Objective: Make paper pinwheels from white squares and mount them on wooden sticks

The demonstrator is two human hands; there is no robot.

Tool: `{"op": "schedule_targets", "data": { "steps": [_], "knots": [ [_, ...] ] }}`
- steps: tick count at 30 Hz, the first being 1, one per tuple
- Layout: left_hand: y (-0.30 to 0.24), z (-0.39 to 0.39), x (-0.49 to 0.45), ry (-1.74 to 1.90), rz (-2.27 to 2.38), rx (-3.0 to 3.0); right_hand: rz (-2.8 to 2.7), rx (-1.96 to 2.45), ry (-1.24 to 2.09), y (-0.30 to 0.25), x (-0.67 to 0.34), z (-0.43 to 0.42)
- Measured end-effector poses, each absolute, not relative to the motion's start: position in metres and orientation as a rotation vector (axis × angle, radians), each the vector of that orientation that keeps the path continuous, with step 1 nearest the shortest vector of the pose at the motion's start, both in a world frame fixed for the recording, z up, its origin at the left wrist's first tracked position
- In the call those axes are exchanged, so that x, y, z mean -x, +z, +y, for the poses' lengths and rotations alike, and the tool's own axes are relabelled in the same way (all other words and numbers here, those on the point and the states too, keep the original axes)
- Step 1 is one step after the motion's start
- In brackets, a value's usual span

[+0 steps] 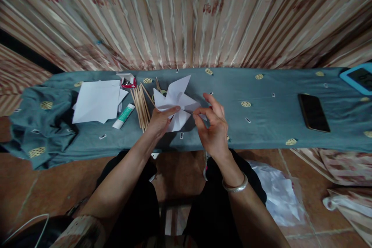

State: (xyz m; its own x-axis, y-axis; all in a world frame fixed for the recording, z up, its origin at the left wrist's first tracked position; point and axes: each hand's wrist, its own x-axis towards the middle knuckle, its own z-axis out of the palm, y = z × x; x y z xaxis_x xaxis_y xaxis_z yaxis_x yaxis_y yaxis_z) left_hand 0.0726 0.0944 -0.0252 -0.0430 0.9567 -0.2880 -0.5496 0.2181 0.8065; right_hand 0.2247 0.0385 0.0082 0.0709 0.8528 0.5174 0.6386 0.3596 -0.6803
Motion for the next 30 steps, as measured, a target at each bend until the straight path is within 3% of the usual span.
{"op": "schedule_targets", "data": {
  "steps": [30],
  "knots": [
    [-0.03, 0.088, -0.065, 1.263, 1.14, -0.858, -1.708, 1.35, 0.285, -0.017, -0.217, 0.049]
  ]
}}
